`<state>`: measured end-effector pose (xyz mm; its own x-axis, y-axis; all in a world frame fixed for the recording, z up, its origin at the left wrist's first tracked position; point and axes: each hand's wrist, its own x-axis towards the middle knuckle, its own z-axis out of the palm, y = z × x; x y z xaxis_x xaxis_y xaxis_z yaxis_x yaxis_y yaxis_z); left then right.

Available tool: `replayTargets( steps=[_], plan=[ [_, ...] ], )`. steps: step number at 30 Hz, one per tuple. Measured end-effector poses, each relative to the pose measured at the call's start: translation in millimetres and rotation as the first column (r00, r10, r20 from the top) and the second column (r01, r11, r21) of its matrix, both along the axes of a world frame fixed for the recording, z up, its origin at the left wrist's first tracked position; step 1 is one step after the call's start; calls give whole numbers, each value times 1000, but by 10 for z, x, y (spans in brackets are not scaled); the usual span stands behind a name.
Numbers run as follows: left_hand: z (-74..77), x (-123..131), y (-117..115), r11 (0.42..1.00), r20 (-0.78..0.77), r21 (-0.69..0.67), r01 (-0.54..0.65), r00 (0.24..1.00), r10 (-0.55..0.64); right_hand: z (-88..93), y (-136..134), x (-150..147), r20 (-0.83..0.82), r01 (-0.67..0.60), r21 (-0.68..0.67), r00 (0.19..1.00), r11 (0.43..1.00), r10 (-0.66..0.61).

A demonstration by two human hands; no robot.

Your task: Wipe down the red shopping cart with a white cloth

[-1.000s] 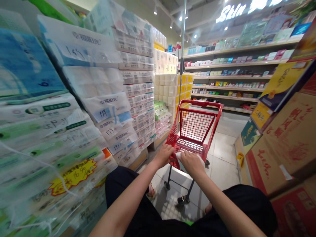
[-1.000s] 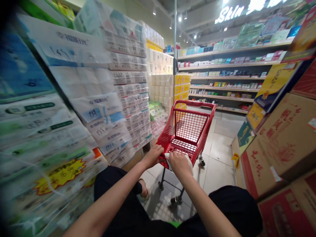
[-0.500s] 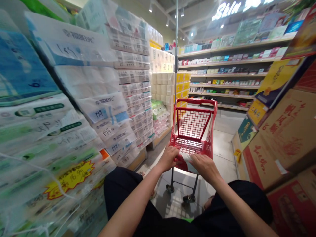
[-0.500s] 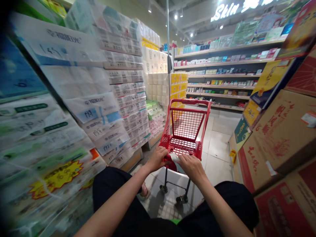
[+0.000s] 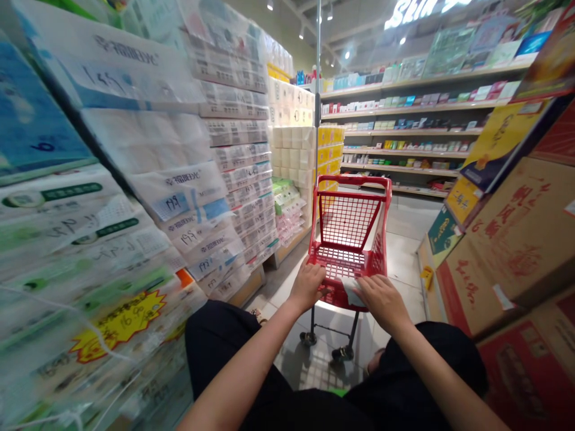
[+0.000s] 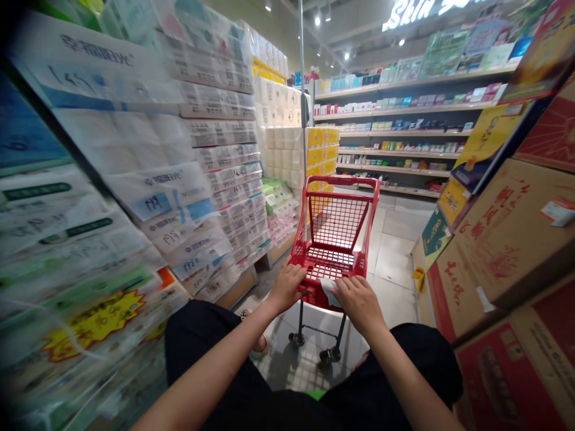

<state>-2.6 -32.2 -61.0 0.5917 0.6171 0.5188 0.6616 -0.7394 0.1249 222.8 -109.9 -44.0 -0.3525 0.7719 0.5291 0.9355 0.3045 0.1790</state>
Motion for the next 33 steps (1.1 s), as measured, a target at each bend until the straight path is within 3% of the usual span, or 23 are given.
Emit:
replayTargets(
  steps=[7, 11, 16, 19, 22, 25, 28, 33],
  plan=[
    [18, 99, -77, 999, 46, -47, -5, 999, 7, -49, 206, -556, -14, 70, 7, 997, 997, -70],
    [12, 88, -115, 996, 133, -79, 49, 990, -38, -27, 222, -687, -52, 45, -20, 998, 999, -46],
    [231, -79, -192, 972, 296, -121, 200, 942, -157, 170, 96, -416, -173, -74, -126, 984, 989, 51],
    [407, -71, -311, 986, 393, -114, 123, 917, -69, 266, 93, -158, -217, 48, -133, 973, 990, -76],
    [469, 174, -469, 994, 320, -81, 67, 947, -38, 260, 174, 13, -196, 182, -170, 957, 969, -214],
    [373, 558, -583, 994, 129, -58, 88, 988, -80, 194, 256, 60, -163, 244, -245, 944, 938, -288],
    [199, 817, -593, 1000, 26, -19, 15, 1000, -14, 138, 273, 65, -196, 248, -262, 933, 933, -303],
    [18, 732, -486, 989, -101, 137, 60, 994, -46, 72, 222, 95, -271, 122, -218, 946, 968, -180]
  ],
)
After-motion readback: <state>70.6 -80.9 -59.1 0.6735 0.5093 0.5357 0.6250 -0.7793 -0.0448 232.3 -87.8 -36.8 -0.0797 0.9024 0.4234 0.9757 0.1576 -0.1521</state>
